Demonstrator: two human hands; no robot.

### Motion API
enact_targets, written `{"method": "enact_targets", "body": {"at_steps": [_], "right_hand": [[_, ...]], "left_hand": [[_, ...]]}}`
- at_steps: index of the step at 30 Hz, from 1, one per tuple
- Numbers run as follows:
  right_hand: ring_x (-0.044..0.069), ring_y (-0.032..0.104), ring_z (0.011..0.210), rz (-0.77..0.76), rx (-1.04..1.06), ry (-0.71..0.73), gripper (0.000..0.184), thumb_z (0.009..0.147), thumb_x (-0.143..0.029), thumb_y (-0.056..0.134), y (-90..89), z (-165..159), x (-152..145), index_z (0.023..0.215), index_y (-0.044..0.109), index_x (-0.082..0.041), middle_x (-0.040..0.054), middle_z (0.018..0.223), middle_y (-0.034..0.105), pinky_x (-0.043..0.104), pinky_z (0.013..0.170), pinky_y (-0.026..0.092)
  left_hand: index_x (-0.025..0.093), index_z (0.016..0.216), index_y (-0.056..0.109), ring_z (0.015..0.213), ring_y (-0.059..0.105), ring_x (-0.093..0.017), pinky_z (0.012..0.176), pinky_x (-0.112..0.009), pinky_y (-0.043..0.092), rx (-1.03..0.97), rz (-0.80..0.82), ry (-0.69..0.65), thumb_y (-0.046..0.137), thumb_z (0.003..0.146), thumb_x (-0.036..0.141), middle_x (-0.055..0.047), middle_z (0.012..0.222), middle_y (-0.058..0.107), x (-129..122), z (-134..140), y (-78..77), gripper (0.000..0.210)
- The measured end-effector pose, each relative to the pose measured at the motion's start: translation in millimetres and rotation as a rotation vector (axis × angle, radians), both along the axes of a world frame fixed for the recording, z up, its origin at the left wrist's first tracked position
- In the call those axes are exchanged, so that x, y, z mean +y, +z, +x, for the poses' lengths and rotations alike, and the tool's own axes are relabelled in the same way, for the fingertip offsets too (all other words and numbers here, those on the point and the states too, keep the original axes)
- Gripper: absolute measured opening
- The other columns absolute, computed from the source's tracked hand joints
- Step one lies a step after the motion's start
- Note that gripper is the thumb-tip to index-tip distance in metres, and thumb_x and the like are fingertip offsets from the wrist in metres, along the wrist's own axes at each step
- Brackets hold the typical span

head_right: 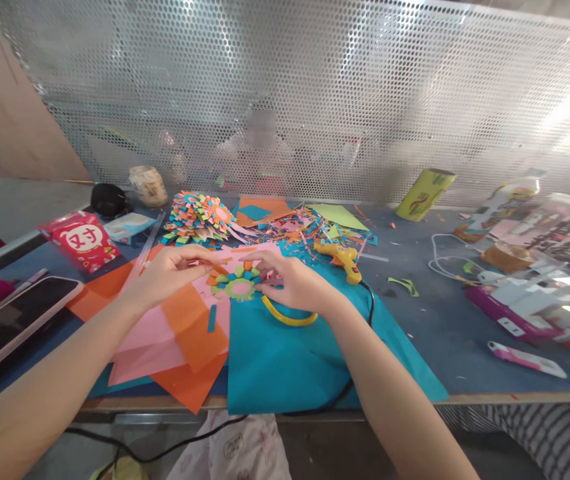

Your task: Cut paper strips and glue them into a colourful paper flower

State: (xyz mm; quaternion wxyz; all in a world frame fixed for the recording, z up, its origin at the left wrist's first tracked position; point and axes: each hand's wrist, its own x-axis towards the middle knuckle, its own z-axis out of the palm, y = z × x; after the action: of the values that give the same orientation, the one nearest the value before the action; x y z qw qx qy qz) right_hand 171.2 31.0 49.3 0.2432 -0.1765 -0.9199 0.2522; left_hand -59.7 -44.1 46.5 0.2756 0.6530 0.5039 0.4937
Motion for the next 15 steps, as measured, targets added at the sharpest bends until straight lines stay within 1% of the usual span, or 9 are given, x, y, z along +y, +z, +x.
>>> {"method": "enact_targets", "body": {"at_steps": [4,6,8,9,11,15], "right_hand": [[0.015,0.065,0.085,0.014,-0.005,-0.001,0.043,0.079,-0.020,0.056,-0.8,1.1,1.3,0.121,0.051,-0.023,0.0039,0.094,0.065,0.025,0.071,0.055],[0.014,0.065,0.087,0.023,-0.003,0.006,0.043,0.078,-0.018,0.056,-1.1,1.3,1.5,0.121,0.051,-0.023,0.0036,0.095,0.065,0.024,0.071,0.055],[0.013,0.065,0.088,0.024,-0.001,0.016,0.042,0.079,-0.018,0.056,-1.2,0.9,1.1,0.120,0.051,-0.023,0.0038,0.099,0.065,0.023,0.071,0.055],[0.013,0.065,0.089,0.021,-0.002,0.020,0.042,0.079,-0.018,0.056,-1.2,0.5,0.8,0.120,0.051,-0.023,0.0039,0.100,0.065,0.022,0.071,0.055],[0.013,0.065,0.088,0.012,-0.013,0.022,0.041,0.080,-0.019,0.057,-1.3,-0.5,0.3,0.120,0.051,-0.022,0.0041,0.100,0.065,0.022,0.070,0.055],[0.013,0.065,0.089,-0.006,-0.029,0.033,0.042,0.080,-0.019,0.057,-2.5,-1.5,1.0,0.121,0.050,-0.022,0.0046,0.101,0.065,0.022,0.071,0.055]], "left_hand": [[0.019,0.079,0.070,0.071,0.067,-0.018,0.066,-0.031,0.054,-0.131,-0.090,-0.095,0.060,0.071,0.026,-0.006,0.080,0.073,-0.3,3.0,-1.7,0.015],[0.016,0.074,0.067,0.072,0.067,-0.018,0.068,-0.032,0.054,-0.169,-0.110,-0.105,0.063,0.071,0.029,-0.007,0.087,0.073,-1.0,4.6,-2.1,0.013],[0.015,0.071,0.064,0.077,0.067,-0.017,0.071,-0.031,0.054,-0.173,-0.116,-0.101,0.066,0.070,0.030,-0.009,0.100,0.071,-1.5,5.6,-2.4,0.016],[0.015,0.072,0.064,0.080,0.067,-0.017,0.073,-0.031,0.054,-0.169,-0.120,-0.101,0.067,0.070,0.031,-0.009,0.105,0.070,-1.7,5.9,-2.5,0.016],[0.015,0.077,0.064,0.085,0.067,-0.018,0.075,-0.030,0.054,-0.158,-0.133,-0.107,0.067,0.070,0.032,-0.009,0.108,0.068,-1.6,6.1,-2.7,0.018],[0.016,0.094,0.064,0.082,0.068,-0.018,0.074,-0.030,0.055,-0.154,-0.171,-0.127,0.067,0.072,0.035,-0.008,0.101,0.071,-1.7,6.6,-2.5,0.029]]}}
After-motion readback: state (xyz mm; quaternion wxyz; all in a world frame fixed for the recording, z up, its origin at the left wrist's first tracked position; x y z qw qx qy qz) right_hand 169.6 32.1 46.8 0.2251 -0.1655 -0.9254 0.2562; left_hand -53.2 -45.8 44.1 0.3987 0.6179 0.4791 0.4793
